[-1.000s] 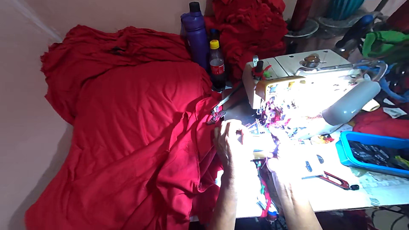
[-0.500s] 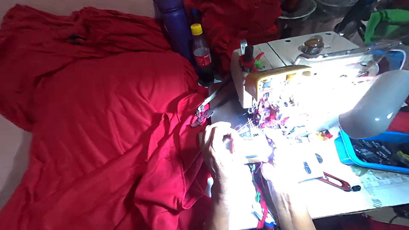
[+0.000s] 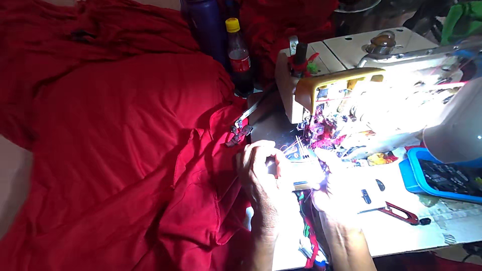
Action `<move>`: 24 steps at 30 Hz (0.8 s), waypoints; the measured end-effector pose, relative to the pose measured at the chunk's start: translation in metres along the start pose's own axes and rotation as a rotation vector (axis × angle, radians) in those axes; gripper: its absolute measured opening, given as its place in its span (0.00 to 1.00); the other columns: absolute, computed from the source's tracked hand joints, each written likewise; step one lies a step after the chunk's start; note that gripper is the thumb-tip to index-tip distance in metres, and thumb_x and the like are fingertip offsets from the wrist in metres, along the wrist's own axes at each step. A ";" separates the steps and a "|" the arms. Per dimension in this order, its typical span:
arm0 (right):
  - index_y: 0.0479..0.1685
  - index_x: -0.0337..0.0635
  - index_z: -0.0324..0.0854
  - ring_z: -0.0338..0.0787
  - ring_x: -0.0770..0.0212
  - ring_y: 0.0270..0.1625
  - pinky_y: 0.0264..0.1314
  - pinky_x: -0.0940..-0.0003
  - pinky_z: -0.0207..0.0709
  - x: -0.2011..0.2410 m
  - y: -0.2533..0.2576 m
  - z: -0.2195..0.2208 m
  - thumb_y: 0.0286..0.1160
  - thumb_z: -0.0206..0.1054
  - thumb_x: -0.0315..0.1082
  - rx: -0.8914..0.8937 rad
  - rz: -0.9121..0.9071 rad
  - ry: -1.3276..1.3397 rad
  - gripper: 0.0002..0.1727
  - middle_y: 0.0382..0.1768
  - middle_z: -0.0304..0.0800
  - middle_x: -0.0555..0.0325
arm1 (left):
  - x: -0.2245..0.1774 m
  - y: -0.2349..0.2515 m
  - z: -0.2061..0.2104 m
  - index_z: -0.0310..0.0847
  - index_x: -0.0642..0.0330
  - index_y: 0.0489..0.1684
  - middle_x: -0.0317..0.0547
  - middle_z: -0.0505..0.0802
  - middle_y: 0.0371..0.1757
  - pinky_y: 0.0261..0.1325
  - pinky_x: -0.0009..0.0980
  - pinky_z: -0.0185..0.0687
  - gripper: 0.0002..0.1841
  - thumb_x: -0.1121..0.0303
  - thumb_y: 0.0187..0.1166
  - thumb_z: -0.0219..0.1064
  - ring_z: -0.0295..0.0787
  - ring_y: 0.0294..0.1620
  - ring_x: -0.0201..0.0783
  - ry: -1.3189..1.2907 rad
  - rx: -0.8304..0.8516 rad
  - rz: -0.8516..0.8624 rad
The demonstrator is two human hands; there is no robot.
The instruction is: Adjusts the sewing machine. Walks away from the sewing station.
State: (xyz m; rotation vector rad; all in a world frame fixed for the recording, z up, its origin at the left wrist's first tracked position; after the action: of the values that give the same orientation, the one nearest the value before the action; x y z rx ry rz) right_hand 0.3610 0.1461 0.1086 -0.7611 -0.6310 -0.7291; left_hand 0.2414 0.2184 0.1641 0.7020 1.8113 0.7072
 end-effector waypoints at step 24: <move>0.13 0.49 0.77 0.61 0.78 0.04 0.06 0.84 0.58 -0.001 0.000 0.000 0.81 0.65 0.36 0.022 -0.032 -0.062 0.20 0.04 0.65 0.70 | -0.001 0.001 0.000 0.85 0.62 0.28 0.48 0.93 0.47 0.59 0.35 0.75 0.03 0.74 0.69 0.66 0.87 0.54 0.39 0.009 0.011 0.000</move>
State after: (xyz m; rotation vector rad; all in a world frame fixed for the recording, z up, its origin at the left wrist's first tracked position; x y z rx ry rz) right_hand 0.3607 0.1466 0.1075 -0.7572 -0.7078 -0.7292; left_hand 0.2418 0.2178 0.1654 0.7074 1.8247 0.7013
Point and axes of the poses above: each hand's wrist, its own y-axis towards the middle knuckle, its own z-axis out of the palm, x = y × z, the point moved 6 cm from there along y, towards the middle knuckle
